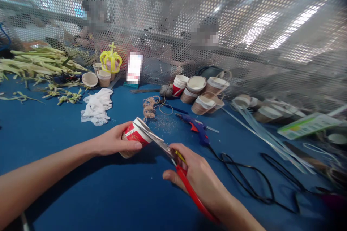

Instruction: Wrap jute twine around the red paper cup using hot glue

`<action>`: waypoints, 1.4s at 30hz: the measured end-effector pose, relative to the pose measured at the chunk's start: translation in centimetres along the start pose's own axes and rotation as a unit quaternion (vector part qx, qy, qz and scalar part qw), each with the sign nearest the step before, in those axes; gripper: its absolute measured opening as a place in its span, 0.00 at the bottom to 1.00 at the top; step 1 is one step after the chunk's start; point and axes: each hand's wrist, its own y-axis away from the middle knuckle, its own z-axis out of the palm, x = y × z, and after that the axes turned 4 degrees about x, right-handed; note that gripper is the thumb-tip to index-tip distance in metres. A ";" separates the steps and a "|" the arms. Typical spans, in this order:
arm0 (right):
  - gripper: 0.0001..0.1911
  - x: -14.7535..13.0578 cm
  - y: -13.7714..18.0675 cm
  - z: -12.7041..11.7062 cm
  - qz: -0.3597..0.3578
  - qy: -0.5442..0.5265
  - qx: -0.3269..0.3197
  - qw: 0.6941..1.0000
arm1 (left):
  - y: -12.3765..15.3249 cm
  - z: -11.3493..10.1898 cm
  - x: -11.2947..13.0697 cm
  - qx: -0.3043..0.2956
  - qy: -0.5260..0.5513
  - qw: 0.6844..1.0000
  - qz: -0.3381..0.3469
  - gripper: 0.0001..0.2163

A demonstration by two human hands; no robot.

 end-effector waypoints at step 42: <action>0.17 1.8 -1.1 -1.6 0.192 0.252 -0.115 0.941 | -0.1 -0.4 -0.2 0.154 -0.108 0.957 0.221 0.31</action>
